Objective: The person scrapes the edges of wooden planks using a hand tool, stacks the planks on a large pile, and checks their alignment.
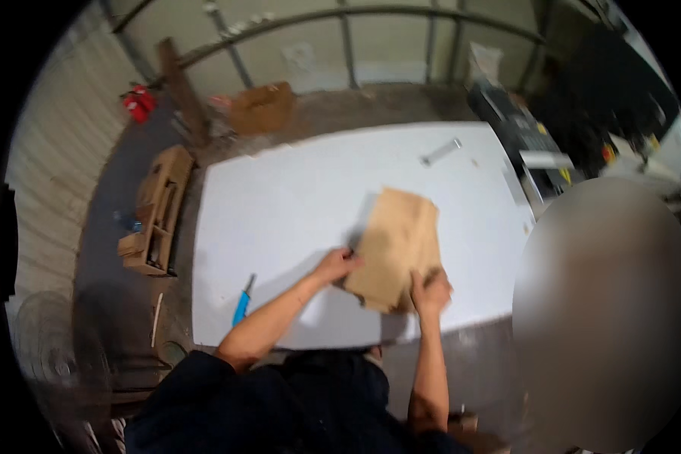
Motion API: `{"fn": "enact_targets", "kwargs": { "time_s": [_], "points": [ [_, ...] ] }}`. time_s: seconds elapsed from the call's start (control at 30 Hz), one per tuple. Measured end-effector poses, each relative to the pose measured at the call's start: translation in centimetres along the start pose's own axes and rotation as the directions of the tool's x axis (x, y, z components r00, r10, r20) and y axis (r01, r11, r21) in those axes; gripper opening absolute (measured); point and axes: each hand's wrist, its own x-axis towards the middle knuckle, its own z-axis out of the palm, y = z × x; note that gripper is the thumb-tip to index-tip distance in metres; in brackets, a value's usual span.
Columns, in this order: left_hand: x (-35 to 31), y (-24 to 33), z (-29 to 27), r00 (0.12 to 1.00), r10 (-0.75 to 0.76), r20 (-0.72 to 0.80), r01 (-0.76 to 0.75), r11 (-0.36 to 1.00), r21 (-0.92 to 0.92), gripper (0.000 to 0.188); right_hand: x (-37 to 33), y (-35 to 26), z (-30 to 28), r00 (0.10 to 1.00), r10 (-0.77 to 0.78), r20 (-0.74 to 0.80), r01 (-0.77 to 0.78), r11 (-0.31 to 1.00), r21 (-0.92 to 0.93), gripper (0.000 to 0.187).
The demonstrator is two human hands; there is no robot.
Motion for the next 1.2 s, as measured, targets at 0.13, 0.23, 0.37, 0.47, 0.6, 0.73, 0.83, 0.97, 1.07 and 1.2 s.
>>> {"fn": "enact_targets", "kwargs": {
  "time_s": [0.13, 0.23, 0.37, 0.47, 0.6, 0.73, 0.83, 0.97, 1.07, 1.2],
  "points": [
    [-2.8, 5.7, 2.9, 0.987, 0.03, 0.156, 0.002, 0.979, -0.205, 0.035, -2.5, -1.6, -0.4, 0.986, 0.055, 0.16, -0.074, 0.991, 0.111, 0.034],
    [-3.3, 7.1, 3.0, 0.98, -0.04, 0.197, 0.094, 0.958, -0.27, 0.034, -5.1, -1.7, 0.2, 0.933, 0.133, 0.333, -0.327, 0.697, 0.638, 0.032],
    [-2.8, 7.9, 2.5, 0.938, -0.187, 0.291, 0.281, 0.903, -0.325, 0.036, -7.4, -4.3, -2.2, 0.852, 0.216, 0.477, -0.52, 0.453, 0.724, 0.032],
    [-1.6, 4.8, 0.4, 0.933, -0.212, 0.291, 0.284, 0.93, -0.233, 0.043, -10.6, -5.4, -0.1, 0.867, 0.199, 0.457, -0.496, 0.252, 0.831, 0.033],
    [-2.7, 8.5, -0.9, 0.917, -0.214, 0.335, 0.245, 0.968, -0.051, 0.056, -13.4, -5.3, 1.1, 0.804, 0.317, 0.503, -0.559, 0.117, 0.821, 0.034],
    [-4.5, 11.1, -2.6, 0.937, -0.127, 0.327, 0.118, 0.992, 0.045, 0.061, -13.8, -5.9, 1.1, 0.746, 0.105, 0.658, -0.664, 0.191, 0.723, 0.028],
    [-6.8, 15.6, -2.3, 0.944, -0.04, 0.328, -0.125, 0.876, 0.466, 0.067, -12.7, -3.9, -1.3, 0.695, -0.017, 0.719, -0.569, 0.598, 0.564, 0.027],
    [-11.2, 14.4, -0.4, 0.97, 0.177, 0.168, -0.24, 0.576, 0.781, 0.068, -9.2, -0.1, -5.2, 0.939, 0.343, 0.022, -0.238, 0.602, 0.762, 0.03],
    [-13.0, 12.6, 0.4, 0.932, 0.34, 0.123, -0.313, 0.586, 0.748, 0.072, -4.5, 1.2, -7.4, 0.976, 0.209, -0.058, -0.095, 0.652, 0.752, 0.049],
    [-13.2, 13.2, 0.0, 0.958, 0.267, 0.105, -0.258, 0.642, 0.722, 0.078, 0.9, 1.2, -6.0, 0.995, -0.013, 0.095, -0.074, 0.529, 0.845, 0.083]
  ]
}}
